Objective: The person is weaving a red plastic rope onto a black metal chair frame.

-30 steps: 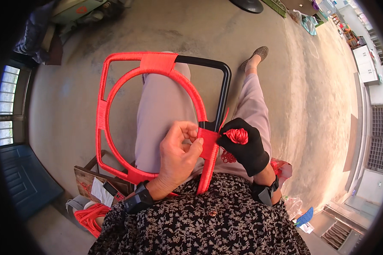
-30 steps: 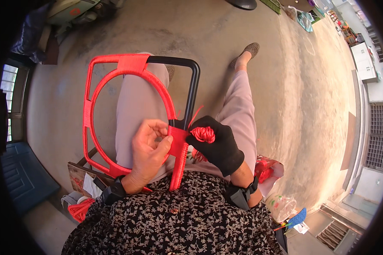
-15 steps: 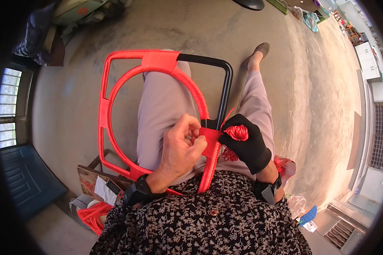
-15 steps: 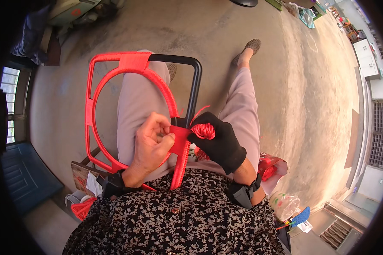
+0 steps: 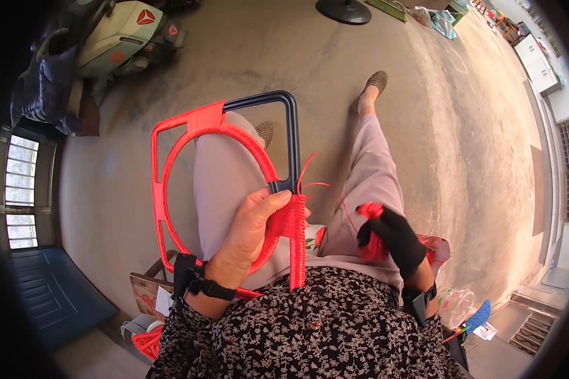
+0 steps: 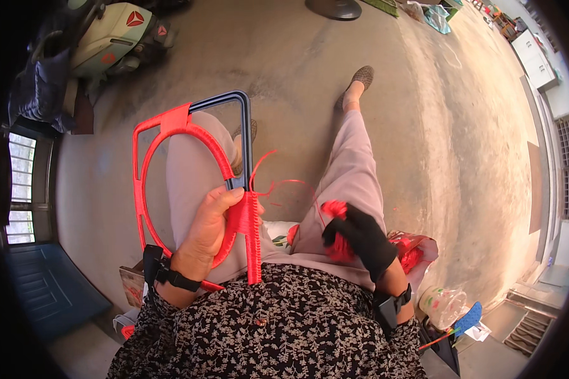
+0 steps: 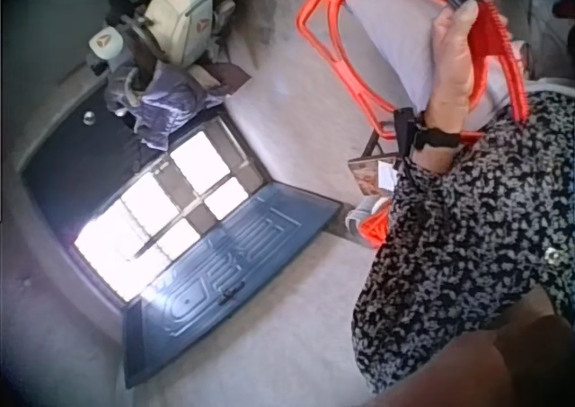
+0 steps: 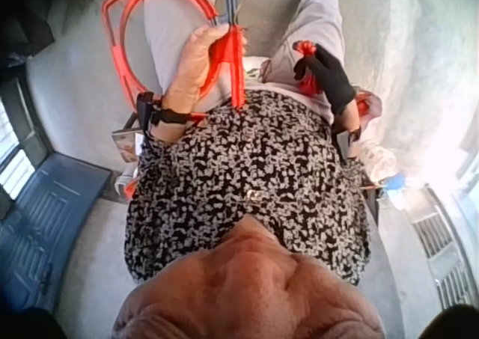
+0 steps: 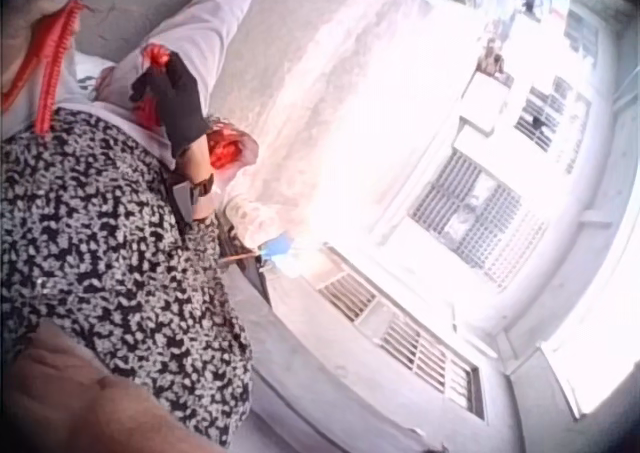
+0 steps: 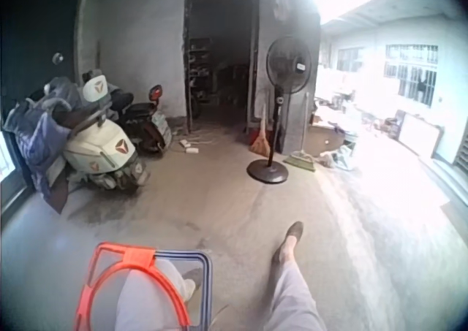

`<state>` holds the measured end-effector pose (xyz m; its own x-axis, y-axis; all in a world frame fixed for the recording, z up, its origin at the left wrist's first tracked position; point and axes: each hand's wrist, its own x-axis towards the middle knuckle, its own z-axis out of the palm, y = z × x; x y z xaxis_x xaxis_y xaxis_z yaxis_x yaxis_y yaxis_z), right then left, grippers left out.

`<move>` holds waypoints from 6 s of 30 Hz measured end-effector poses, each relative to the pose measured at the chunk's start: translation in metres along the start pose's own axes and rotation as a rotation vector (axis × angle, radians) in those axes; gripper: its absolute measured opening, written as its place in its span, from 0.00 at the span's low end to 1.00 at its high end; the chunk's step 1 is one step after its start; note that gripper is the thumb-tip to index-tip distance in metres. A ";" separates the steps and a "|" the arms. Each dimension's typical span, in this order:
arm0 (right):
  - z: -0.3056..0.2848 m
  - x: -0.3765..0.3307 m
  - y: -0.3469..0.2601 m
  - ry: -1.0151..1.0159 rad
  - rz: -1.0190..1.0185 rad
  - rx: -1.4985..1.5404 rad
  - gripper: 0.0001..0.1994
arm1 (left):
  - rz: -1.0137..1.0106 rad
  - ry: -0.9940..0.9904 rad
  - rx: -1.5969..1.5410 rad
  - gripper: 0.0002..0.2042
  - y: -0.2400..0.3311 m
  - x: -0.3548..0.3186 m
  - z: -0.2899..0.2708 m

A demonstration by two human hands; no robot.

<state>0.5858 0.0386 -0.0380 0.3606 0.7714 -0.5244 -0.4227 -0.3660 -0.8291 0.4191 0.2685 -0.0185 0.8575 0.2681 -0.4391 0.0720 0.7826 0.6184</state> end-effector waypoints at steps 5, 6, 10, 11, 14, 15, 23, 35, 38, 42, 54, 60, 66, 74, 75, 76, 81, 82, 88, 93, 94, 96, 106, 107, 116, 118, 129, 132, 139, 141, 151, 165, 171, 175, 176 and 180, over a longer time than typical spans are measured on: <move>0.038 0.007 0.003 -0.123 -0.122 -0.475 0.17 | -0.023 0.012 0.095 0.09 -0.002 0.003 0.007; 0.042 0.011 0.005 -0.151 -0.112 -0.480 0.18 | -0.032 0.000 0.101 0.09 -0.001 0.005 0.009; 0.032 0.014 0.011 -0.163 -0.214 -0.693 0.19 | 0.000 0.070 0.277 0.09 0.005 0.012 0.019; 0.029 0.011 0.010 -0.129 -0.216 -0.589 0.19 | 0.045 0.121 0.285 0.09 0.006 0.008 0.013; 0.007 0.000 0.025 0.126 -0.204 -0.266 0.20 | 0.036 0.204 0.185 0.08 0.004 0.008 -0.009; -0.001 -0.003 0.034 0.279 -0.194 -0.173 0.19 | 0.029 0.203 0.175 0.08 0.006 0.010 -0.015; -0.052 -0.038 0.060 0.570 -0.133 0.289 0.17 | 0.073 0.188 0.269 0.08 -0.001 0.019 0.000; 0.058 0.041 -0.007 -0.171 -0.252 -0.658 0.25 | 0.124 0.085 0.233 0.14 -0.021 0.014 0.021; 0.073 0.069 -0.007 -0.065 -0.266 -0.289 0.30 | 0.258 0.173 0.471 0.09 -0.024 0.012 0.015; 0.077 0.069 -0.013 0.142 -0.437 -0.321 0.27 | 0.696 0.436 0.585 0.08 -0.021 0.005 0.023; 0.086 0.033 -0.050 0.182 -0.726 0.013 0.12 | 1.318 0.228 1.290 0.19 -0.017 -0.010 0.027; 0.025 0.014 -0.048 0.394 -0.580 -0.918 0.09 | 0.599 0.274 0.441 0.15 -0.018 0.009 0.014; -0.027 0.011 -0.011 0.411 -0.162 -0.485 0.11 | 0.345 0.142 0.224 0.09 -0.019 0.007 0.007; -0.059 0.004 0.021 0.457 -0.258 0.548 0.10 | 0.135 0.030 -0.004 0.11 -0.013 0.007 0.010; -0.080 0.004 0.036 0.499 -0.332 0.653 0.10 | 0.126 -0.001 -0.014 0.11 -0.014 0.007 0.008; -0.098 0.004 0.049 0.542 -0.408 0.754 0.09 | 0.126 -0.005 -0.019 0.11 -0.015 0.008 0.007; -0.140 -0.005 0.068 0.753 -0.414 0.807 0.09 | 0.166 0.040 0.062 0.11 -0.015 0.005 0.011; -0.143 -0.006 0.071 0.669 -0.530 0.799 0.08 | 0.161 0.034 0.059 0.11 -0.015 0.007 0.011; -0.056 0.006 0.017 0.334 -0.278 0.454 0.17 | 0.045 -0.020 0.030 0.13 -0.007 0.006 0.017; 0.035 0.038 0.000 -0.294 -0.136 0.323 0.29 | 0.011 -0.031 0.014 0.14 -0.008 0.007 0.018; 0.040 0.049 0.016 -0.385 -0.061 0.428 0.30 | 0.015 -0.028 0.021 0.14 -0.008 0.007 0.018; 0.044 0.042 -0.001 -0.346 0.039 0.331 0.23 | 0.032 -0.038 0.013 0.14 -0.008 0.006 0.016; 0.027 0.040 -0.019 -0.242 -0.493 1.032 0.16 | 0.002 -0.077 -0.049 0.16 -0.005 0.006 0.014; 0.029 0.038 -0.022 -0.127 -0.441 1.056 0.16 | -0.007 -0.072 -0.055 0.16 -0.005 0.005 0.013; 0.014 0.035 -0.025 -0.180 -0.414 1.249 0.15 | -0.014 -0.081 -0.057 0.15 -0.007 0.004 0.012; 0.013 0.034 -0.025 -0.160 -0.412 1.202 0.15 | -0.014 -0.088 -0.020 0.15 -0.004 0.002 0.015; 0.008 0.028 -0.003 0.194 -0.329 0.714 0.14 | -0.090 -0.090 0.100 0.14 -0.004 -0.002 0.015; 0.005 0.028 0.009 0.205 -0.271 0.688 0.13 | -0.079 -0.075 0.118 0.14 -0.007 -0.001 0.015; -0.020 0.024 -0.021 0.526 0.014 -0.098 0.15 | -0.043 -0.069 0.044 0.15 -0.011 0.003 0.013; -0.025 0.033 -0.018 0.704 -0.279 -0.388 0.17 | 0.018 -0.005 0.026 0.15 -0.015 0.004 0.014; 0.094 0.048 -0.099 0.289 -1.374 -1.426 0.14 | 0.576 0.172 0.317 0.19 -0.020 0.006 0.021; 0.070 0.078 -0.017 -0.128 -0.411 -0.479 0.17 | 0.025 0.125 -0.073 0.11 -0.026 0.011 -0.006; 0.066 0.072 -0.027 -0.001 -0.386 -0.328 0.16 | -0.014 0.107 -0.088 0.11 -0.027 0.012 -0.006; 0.069 0.076 -0.015 0.047 -0.621 -0.499 0.15 | -0.057 0.094 -0.065 0.11 -0.024 0.014 -0.003; 0.068 0.079 -0.011 0.097 -0.588 -0.506 0.14 | -0.055 0.094 -0.064 0.11 -0.025 0.014 -0.002; 0.044 0.075 -0.016 0.090 -0.454 0.102 0.11 | 0.057 0.092 -0.162 0.13 -0.029 0.012 -0.005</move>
<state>0.5828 0.1256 -0.0552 0.5968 0.7915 -0.1322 -0.2836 0.0539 -0.9574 0.4249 0.2519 -0.0452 0.8072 0.3590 -0.4685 -0.0647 0.8429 0.5342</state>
